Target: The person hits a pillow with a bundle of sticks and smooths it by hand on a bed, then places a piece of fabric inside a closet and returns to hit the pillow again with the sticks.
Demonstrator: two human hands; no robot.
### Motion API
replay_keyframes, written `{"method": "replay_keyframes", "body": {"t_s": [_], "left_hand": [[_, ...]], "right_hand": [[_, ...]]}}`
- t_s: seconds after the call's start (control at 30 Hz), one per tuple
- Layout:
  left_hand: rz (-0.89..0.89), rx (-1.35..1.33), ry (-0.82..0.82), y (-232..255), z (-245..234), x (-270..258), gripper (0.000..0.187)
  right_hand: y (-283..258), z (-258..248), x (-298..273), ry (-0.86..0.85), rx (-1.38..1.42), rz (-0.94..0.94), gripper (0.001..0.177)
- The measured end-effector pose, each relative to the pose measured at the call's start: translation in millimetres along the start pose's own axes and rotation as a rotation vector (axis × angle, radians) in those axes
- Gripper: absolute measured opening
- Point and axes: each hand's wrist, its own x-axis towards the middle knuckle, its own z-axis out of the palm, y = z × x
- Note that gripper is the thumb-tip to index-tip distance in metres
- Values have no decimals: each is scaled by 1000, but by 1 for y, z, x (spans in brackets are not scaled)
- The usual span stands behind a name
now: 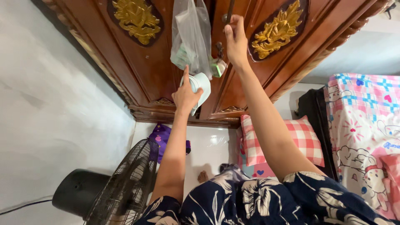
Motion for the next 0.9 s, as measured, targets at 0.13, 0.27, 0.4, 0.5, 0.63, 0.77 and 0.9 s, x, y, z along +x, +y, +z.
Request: {"method": "replay_keyframes", "body": {"t_s": [0.13,0.27,0.4,0.5,0.63,0.77,0.9], "left_hand": [[-11,-29,-37,4,-8,-4,108],[3,-13,-37,4,-9,-6,103],[54,-13,-21,5,-3,-8,100],[37,4,-73,12,-1,-9,100],[39,22,-119,20,2,-18,93],[81,25,-147,29,-1,-29,89],[86,65,-214,41,1,-40,90]], "right_hand": [[-23,-8,-17,18,5,53,23],[-37,-16,-32,-5,38,-10,20],[-43,-18,-44,54,34,65,23],[-49,-20,-57,88,-4,24,24],[-63,-26,-68,105,-56,-101,24],[-88,-38,-81,77,117,167,28],[-100,-55,-96,65,45,29,28]]}}
